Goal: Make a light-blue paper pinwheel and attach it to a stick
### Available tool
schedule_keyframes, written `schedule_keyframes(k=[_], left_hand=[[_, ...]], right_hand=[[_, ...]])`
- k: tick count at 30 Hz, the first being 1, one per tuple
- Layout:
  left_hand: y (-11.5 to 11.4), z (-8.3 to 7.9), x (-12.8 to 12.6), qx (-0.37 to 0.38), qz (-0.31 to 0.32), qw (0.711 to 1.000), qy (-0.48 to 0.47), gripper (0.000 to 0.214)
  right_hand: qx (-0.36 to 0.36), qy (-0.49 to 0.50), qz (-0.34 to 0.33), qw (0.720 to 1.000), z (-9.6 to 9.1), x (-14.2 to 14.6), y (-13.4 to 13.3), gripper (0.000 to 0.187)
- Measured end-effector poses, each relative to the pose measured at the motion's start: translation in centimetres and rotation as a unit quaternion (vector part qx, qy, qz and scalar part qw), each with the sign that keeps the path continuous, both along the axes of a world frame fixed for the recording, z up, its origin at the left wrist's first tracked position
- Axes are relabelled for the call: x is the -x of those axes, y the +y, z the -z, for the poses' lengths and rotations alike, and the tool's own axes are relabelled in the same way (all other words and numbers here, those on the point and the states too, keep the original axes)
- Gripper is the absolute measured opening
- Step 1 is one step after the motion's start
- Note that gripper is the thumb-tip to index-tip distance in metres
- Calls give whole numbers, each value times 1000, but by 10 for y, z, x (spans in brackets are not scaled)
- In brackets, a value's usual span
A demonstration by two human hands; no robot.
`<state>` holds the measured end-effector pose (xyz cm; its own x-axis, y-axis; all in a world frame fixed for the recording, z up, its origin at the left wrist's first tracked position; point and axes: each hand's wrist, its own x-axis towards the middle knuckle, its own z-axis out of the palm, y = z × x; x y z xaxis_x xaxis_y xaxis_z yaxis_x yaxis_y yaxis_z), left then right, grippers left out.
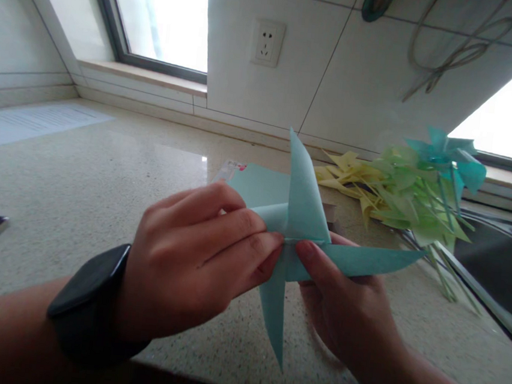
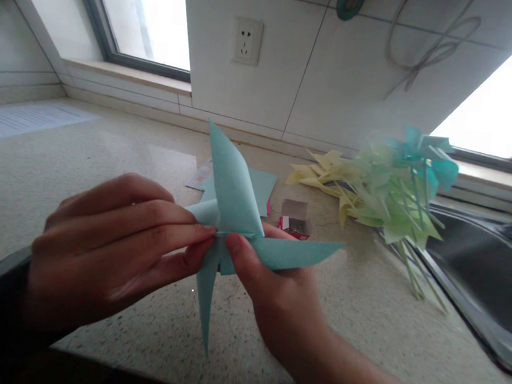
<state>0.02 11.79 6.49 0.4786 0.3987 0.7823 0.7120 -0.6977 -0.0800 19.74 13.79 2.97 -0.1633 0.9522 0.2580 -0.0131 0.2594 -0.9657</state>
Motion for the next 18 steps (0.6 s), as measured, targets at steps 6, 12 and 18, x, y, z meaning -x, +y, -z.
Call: schedule_keyframes(k=[6,12,18], left_hand=[[1,0,-2,-4,-1,1000,3,9],[0,1,-1,5,-6,1000,-2,6],[1,-1,-3,26,3,999,-33,7]], right_hand=[[28,65,-8,997,-2,3,-1,12],[20,66,-9,998,-1,2,-1,13],[19,61,-47,997,4,-2,-1,12]])
